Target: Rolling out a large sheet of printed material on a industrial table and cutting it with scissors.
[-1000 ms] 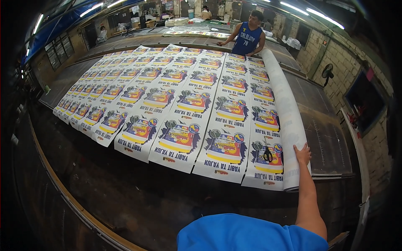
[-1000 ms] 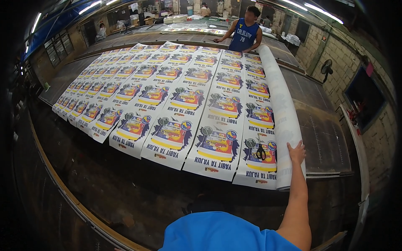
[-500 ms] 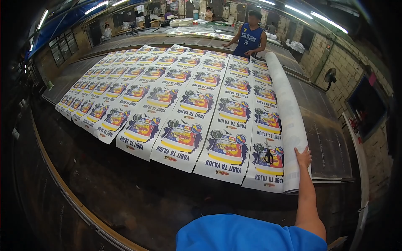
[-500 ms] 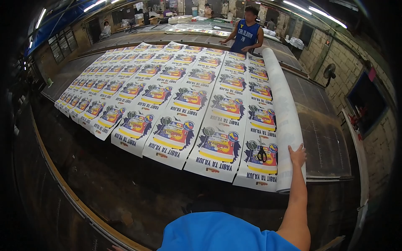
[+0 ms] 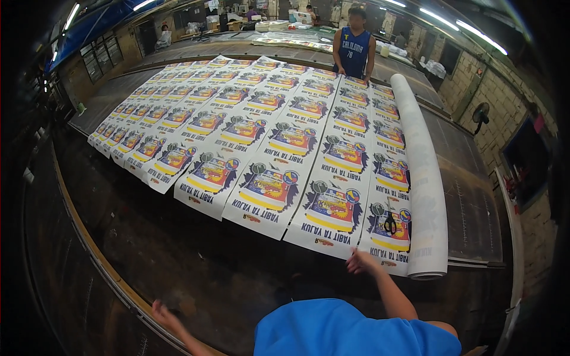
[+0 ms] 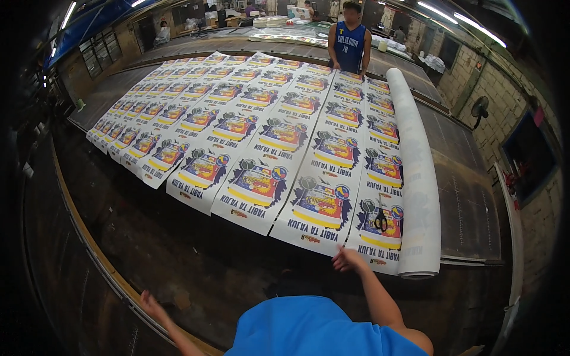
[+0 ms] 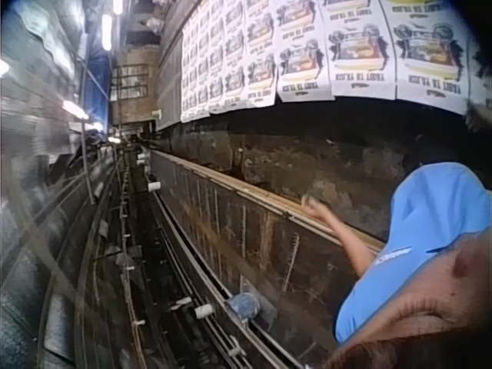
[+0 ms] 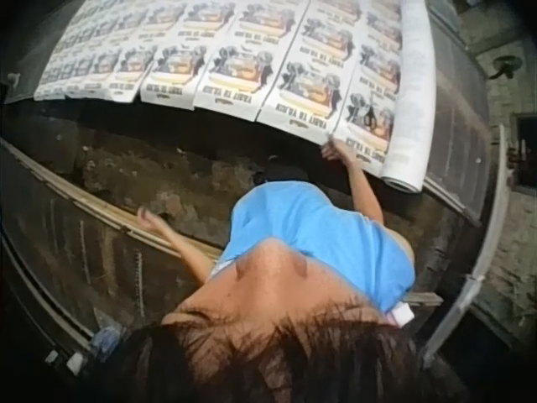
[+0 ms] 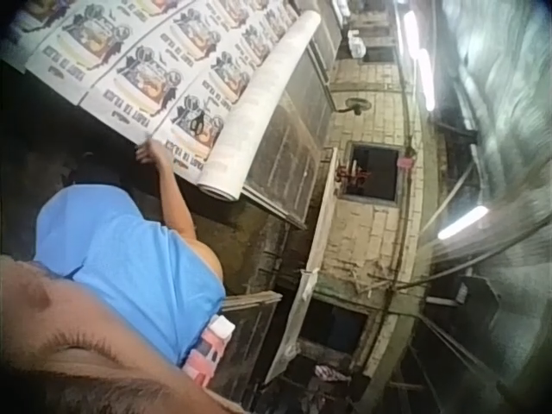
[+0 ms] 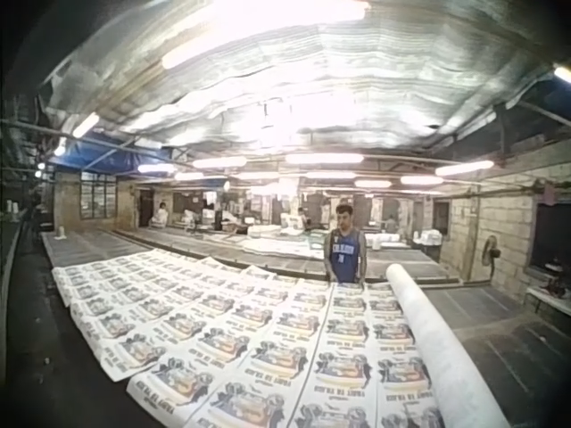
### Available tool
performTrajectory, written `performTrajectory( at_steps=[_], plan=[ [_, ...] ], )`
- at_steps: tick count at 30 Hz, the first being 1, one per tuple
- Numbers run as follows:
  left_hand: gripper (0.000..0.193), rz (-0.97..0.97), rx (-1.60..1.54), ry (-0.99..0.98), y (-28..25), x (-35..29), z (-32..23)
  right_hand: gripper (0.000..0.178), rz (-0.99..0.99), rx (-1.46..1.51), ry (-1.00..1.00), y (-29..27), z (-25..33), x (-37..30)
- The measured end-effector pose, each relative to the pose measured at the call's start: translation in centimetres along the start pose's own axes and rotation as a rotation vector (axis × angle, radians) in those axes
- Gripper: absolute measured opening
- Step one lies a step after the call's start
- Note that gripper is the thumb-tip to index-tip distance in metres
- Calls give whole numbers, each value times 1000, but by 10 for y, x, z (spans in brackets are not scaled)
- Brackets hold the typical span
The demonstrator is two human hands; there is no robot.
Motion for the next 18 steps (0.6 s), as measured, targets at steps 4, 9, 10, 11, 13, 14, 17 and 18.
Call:
performTrajectory(
  at_steps=[4,9,10,11,13,14,17,18],
  plan=[
    [35,769,-472,-354,200,-36,-93,76,168,467,63,64,-12,9],
    [56,1416,-505,-764,358,-127,-157,46,-74,994,-422,63,-19,38],
    [63,1451,-541,-874,378,-139,-159,39,-186,1070,-446,58,-22,40],
    [65,1504,-554,-900,399,-149,-161,32,-193,1062,-461,55,-21,42],
    [63,1569,-439,-935,436,-162,-162,32,-113,1035,-482,53,-16,42],
    [63,1591,-445,-940,455,-163,-164,31,-117,1003,-442,53,-14,40],
    [57,1674,-143,-238,513,-147,-180,31,-238,824,-431,49,-1,37],
    [58,1506,-92,27,533,-136,-188,31,-248,830,-457,45,5,38]
  ],
)
Point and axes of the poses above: each hand's wrist, its own x-axis towards the middle knuckle, its own y-axis out of the palm, z = x × y, the point moved 3 cm from there along x, towards the middle knuckle, and after that the axes turned 12 degrees about z, right-handed, at the moved point
